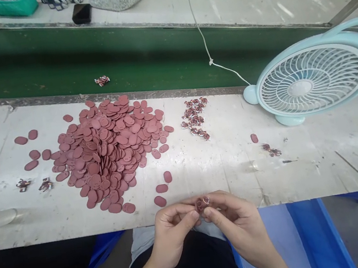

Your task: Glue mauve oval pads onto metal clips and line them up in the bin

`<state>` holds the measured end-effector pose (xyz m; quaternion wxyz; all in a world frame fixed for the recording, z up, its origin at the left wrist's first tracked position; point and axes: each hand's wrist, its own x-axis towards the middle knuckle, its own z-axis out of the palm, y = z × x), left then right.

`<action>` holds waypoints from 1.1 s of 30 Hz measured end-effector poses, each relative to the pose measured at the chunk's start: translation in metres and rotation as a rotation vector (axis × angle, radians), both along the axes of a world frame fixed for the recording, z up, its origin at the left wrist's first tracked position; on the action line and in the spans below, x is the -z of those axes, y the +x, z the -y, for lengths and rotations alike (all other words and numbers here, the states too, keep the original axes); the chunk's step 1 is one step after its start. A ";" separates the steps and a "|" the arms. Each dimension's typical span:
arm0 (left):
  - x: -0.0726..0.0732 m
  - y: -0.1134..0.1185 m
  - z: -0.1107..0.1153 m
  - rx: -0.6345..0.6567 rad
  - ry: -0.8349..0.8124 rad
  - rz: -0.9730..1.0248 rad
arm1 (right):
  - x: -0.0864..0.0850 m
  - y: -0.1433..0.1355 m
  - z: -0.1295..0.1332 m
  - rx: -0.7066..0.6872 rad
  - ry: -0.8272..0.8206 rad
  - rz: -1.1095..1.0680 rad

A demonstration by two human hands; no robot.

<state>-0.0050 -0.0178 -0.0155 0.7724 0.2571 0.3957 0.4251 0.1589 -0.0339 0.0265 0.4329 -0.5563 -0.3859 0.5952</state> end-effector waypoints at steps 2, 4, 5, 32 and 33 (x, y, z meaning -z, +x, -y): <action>0.000 0.000 0.000 0.003 0.021 -0.011 | 0.000 0.000 0.000 0.009 0.008 -0.017; 0.001 0.001 -0.001 0.008 0.043 -0.016 | 0.000 0.000 0.000 0.017 0.014 -0.039; 0.001 0.002 -0.001 0.004 0.056 -0.020 | 0.001 0.000 -0.001 0.026 0.017 -0.054; 0.041 -0.022 -0.007 0.173 0.560 -0.743 | 0.238 0.191 0.176 0.665 -0.390 0.754; 0.040 -0.022 -0.007 0.178 0.567 -0.751 | 0.244 0.189 0.176 0.652 -0.401 0.782</action>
